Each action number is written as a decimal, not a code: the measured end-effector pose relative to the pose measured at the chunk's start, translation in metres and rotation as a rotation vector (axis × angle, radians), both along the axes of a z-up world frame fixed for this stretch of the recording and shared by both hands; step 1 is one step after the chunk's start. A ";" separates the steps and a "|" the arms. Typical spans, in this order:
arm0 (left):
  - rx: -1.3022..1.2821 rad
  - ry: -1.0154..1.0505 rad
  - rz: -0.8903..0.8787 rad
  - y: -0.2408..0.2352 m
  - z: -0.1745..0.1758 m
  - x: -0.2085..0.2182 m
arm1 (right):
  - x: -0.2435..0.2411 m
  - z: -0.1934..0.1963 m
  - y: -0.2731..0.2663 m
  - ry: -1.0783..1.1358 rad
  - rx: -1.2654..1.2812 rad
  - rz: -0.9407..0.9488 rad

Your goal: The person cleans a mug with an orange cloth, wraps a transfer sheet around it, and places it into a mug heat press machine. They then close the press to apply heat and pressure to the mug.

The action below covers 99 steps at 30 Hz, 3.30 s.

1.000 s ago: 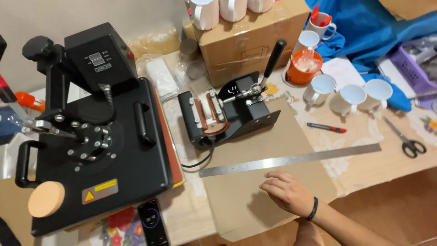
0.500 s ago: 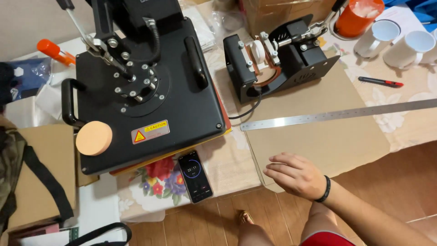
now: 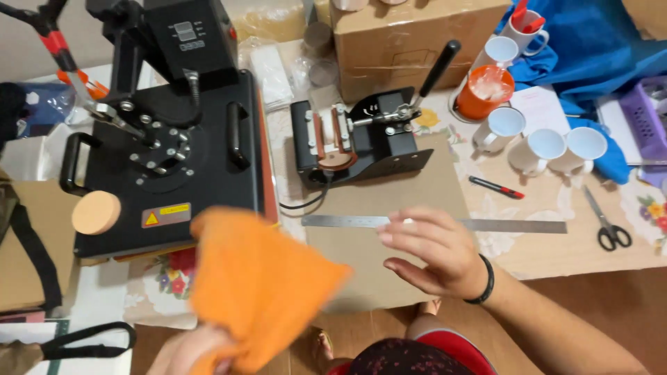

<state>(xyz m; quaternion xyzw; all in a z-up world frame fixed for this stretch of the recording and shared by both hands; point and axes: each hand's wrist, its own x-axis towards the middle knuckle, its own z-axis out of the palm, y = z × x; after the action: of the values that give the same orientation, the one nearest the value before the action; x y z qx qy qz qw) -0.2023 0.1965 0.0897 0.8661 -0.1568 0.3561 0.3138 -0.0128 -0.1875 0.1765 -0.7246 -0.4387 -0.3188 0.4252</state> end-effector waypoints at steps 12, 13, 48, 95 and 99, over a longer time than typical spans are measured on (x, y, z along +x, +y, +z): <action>-0.500 0.504 -0.630 -0.274 0.146 0.248 | 0.120 0.056 -0.114 0.506 -0.233 0.308; -0.538 0.518 -0.683 -0.278 0.148 0.250 | 0.122 0.056 -0.115 0.515 -0.238 0.380; -0.733 0.660 -0.443 -0.085 -0.002 0.213 | 0.074 -0.049 -0.092 0.916 -0.551 -0.206; -0.853 0.920 -0.293 -0.236 -0.054 0.187 | 0.041 -0.123 -0.033 1.205 -0.241 0.035; -0.781 0.936 -0.285 -0.235 -0.059 0.186 | 0.051 -0.134 -0.043 1.251 -0.271 -0.041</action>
<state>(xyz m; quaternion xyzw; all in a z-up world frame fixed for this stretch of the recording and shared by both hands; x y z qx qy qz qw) -0.0168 -0.0383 0.0307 0.7222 0.0248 -0.0753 0.6871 0.0385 -0.2309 0.0429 -0.8293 -0.1299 0.2144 0.4994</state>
